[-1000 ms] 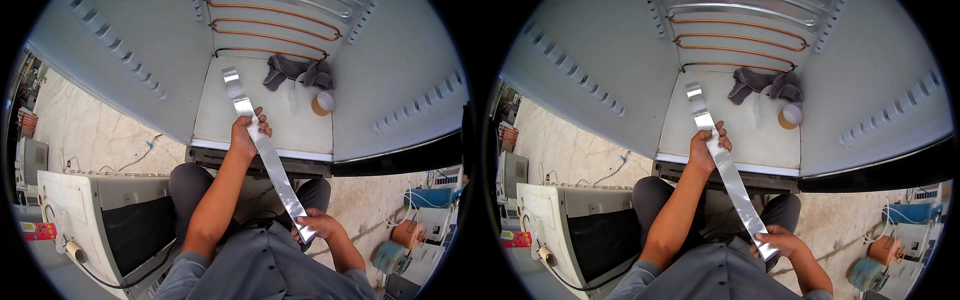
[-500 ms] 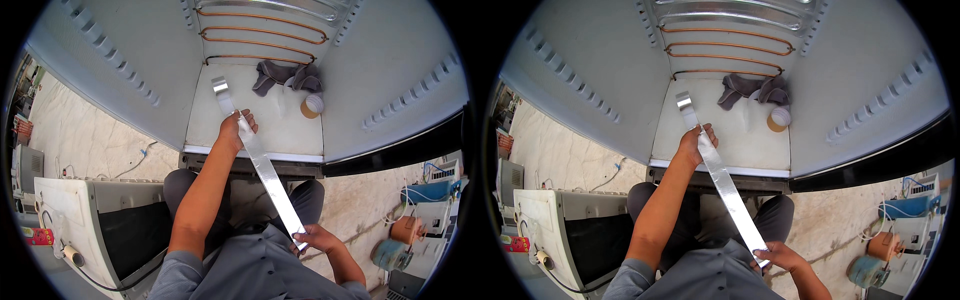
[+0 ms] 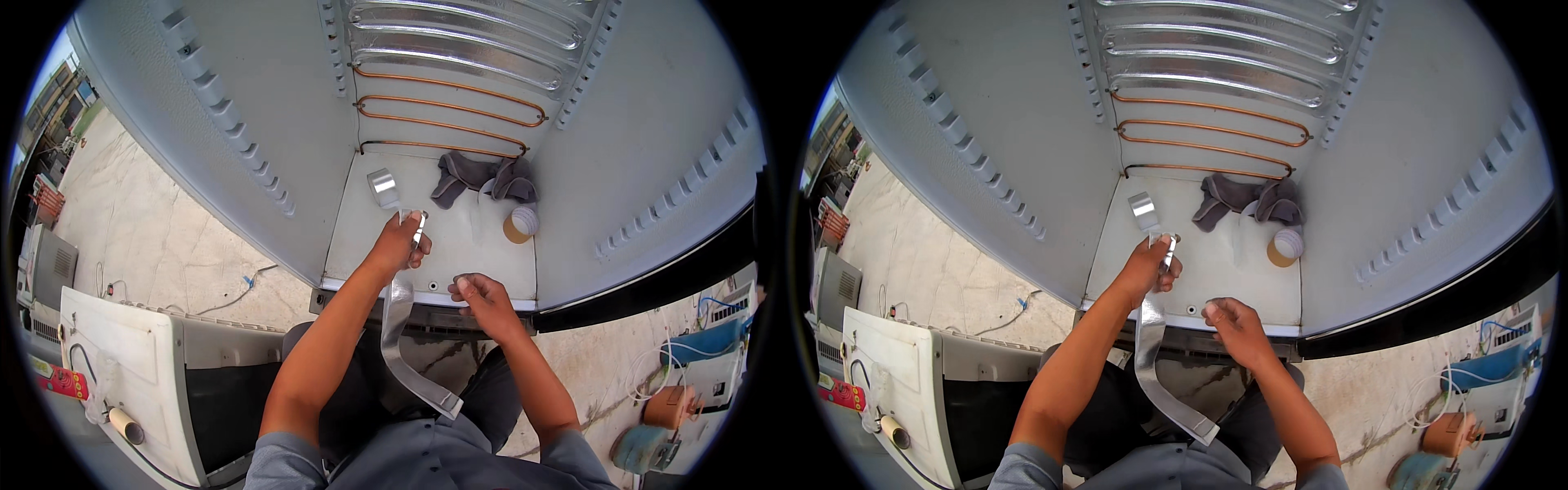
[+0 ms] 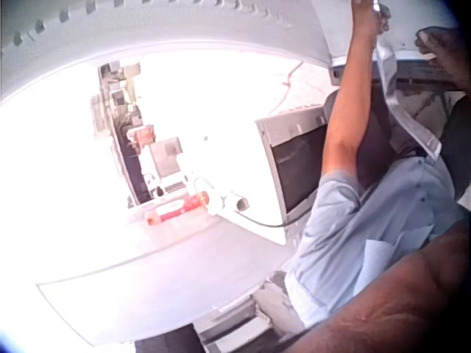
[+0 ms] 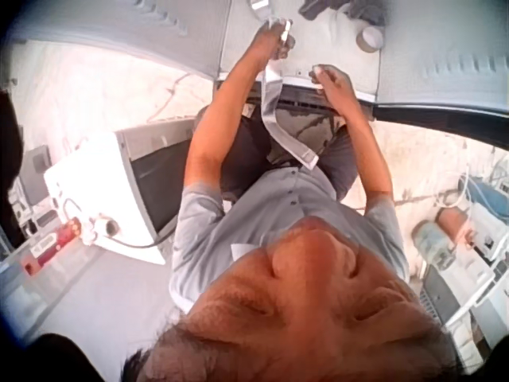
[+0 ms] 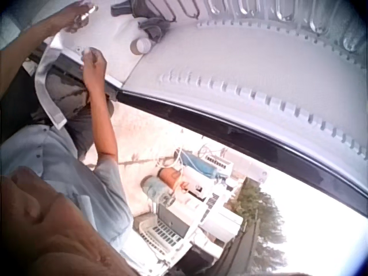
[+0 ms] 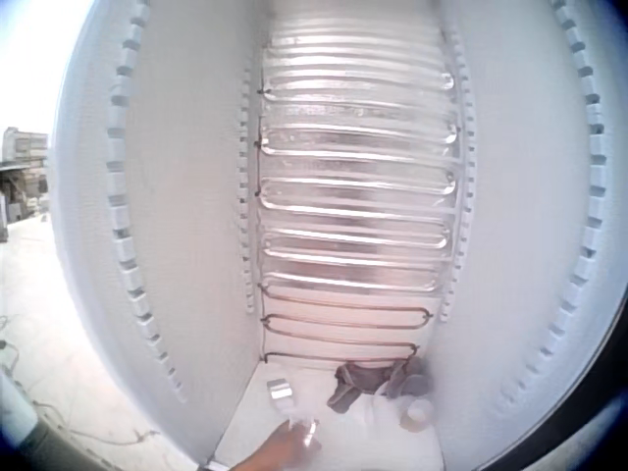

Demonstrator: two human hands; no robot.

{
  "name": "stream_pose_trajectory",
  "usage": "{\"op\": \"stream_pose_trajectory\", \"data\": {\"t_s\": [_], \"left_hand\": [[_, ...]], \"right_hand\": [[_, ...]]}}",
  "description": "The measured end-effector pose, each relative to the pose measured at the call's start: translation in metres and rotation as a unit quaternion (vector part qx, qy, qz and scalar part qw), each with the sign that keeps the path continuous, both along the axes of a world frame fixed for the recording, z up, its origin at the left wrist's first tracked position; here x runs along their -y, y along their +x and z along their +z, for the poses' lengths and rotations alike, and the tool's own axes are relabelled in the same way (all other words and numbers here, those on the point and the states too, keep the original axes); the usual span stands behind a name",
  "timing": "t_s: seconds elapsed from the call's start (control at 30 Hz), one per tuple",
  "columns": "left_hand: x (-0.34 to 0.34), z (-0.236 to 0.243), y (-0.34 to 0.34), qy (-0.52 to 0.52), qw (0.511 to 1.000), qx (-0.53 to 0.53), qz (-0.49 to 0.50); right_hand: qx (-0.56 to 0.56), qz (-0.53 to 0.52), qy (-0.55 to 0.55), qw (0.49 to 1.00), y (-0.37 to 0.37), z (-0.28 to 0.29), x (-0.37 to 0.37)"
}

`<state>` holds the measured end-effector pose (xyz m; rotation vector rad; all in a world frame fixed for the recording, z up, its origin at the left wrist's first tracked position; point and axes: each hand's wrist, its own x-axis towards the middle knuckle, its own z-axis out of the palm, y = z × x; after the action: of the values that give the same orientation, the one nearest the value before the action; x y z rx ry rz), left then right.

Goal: The person retrieves a roll of silver tape from a cart, walks through an outdoor yard filled with discarded appliances, and approaches a refrigerator. They sit on the ground and apply the tape to the interior copper coils of the refrigerator.

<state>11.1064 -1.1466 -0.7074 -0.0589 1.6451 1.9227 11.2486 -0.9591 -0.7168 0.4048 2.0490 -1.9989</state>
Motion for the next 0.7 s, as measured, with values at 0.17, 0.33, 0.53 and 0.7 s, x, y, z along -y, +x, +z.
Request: {"op": "stream_pose_trajectory", "data": {"t_s": [0.17,0.33,0.53,0.7], "left_hand": [[0.002,-0.011,0.001,0.104,0.993,-0.048,0.014],[-0.012,-0.017,-0.013,0.124,0.988,-0.089,0.021],[-0.001,-0.023,-0.021,0.075,0.989,-0.116,0.05],[-0.032,0.002,-0.02,0.071,0.988,-0.096,0.093]], "right_hand": [[0.024,0.054,-0.192,0.98,-0.097,0.003,0.037],[-0.077,0.004,-0.166,0.983,-0.133,0.005,0.043],[-0.152,-0.093,0.021,0.984,-0.153,-0.009,0.036],[-0.371,-0.15,0.175,0.9,-0.093,0.043,0.066]]}}
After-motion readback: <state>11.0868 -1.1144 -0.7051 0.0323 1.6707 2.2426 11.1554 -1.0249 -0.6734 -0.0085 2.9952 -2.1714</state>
